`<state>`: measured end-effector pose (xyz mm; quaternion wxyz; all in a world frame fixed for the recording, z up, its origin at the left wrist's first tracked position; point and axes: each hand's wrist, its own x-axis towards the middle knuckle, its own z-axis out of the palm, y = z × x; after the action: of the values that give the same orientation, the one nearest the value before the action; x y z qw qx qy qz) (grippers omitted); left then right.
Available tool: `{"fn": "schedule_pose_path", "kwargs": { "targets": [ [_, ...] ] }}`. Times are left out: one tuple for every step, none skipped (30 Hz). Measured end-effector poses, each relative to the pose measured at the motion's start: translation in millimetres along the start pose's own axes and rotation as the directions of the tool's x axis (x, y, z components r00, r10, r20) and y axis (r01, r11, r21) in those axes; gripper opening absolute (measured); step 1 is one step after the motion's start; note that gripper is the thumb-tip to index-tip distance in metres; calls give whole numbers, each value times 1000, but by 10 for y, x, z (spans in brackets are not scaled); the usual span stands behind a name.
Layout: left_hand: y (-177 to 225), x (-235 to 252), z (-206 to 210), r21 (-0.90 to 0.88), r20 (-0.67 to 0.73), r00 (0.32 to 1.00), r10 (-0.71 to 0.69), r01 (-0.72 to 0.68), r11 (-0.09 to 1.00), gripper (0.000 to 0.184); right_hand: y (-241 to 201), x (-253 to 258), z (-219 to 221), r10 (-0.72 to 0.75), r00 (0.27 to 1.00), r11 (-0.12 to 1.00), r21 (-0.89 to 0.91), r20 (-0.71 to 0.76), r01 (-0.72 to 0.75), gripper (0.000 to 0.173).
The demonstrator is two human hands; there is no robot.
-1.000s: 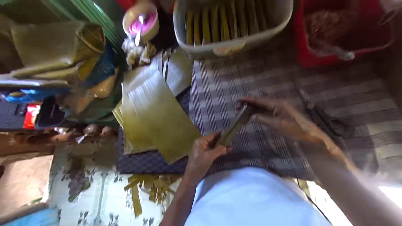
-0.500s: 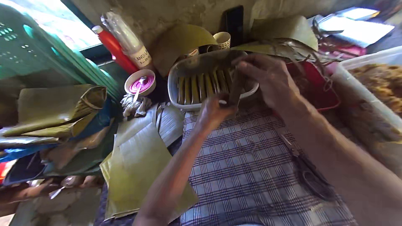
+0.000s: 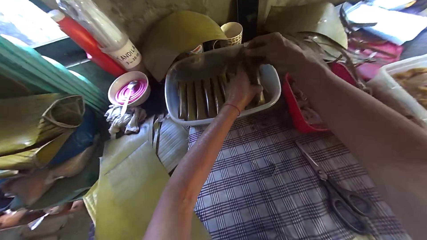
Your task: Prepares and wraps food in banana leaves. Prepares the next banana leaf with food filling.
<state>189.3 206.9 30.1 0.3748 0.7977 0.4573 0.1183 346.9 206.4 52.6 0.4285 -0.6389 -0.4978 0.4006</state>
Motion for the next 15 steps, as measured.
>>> {"fn": "schedule_pose_path", "kwargs": {
  "targets": [
    [-22,9,30,24,-5,1000,1,-1,1000,100,28,25,7,16,1000,1000,-11,3,-16,18],
    [-33,5,53,48,-12,1000,4,-4,999,101,59,53,12,27,1000,999,-34,9,-26,20],
    [-35,-12,75,73,-29,999,13,-11,997,101,90,89,18,32,999,998,-62,11,-31,23],
    [-41,-42,106,99,-61,997,37,-31,995,99,125,133,28,37,999,995,-92,8,-37,25],
    [-54,-92,147,130,-103,991,87,-74,989,95,148,168,47,53,999,991,-126,6,-52,27],
    [-89,-156,203,172,-145,975,168,-142,975,87,173,204,78,71,998,984,-165,-3,-70,27],
    [-152,-229,275,228,-192,940,283,-238,944,73,196,238,104,92,996,974,-206,-9,-91,27],
    [-224,-304,351,286,-225,884,409,-341,895,55,226,278,119,103,995,963,-247,-17,-104,27],
    [-282,-365,420,337,-222,838,498,-413,846,37,261,320,123,108,994,948,-298,-25,-111,27],
    [-326,-426,477,371,-185,820,542,-452,811,30,297,352,124,108,994,928,-355,-33,-113,27],
    [-358,-485,514,395,-127,825,550,-467,791,33,320,378,126,113,993,903,-414,-38,-118,28],
    [-394,-520,547,425,-90,825,558,-475,771,38,326,395,136,111,993,873,-472,-43,-118,29],
    [-424,-533,572,446,-78,817,571,-484,753,41,318,408,144,100,994,842,-527,-49,-111,29],
    [-439,-535,587,454,-77,809,583,-492,743,43,291,409,152,94,994,806,-581,-53,-107,29],
    [-442,-531,594,453,-76,807,585,-495,741,43,260,408,156,93,994,773,-626,-51,-104,30]
  ]
}}
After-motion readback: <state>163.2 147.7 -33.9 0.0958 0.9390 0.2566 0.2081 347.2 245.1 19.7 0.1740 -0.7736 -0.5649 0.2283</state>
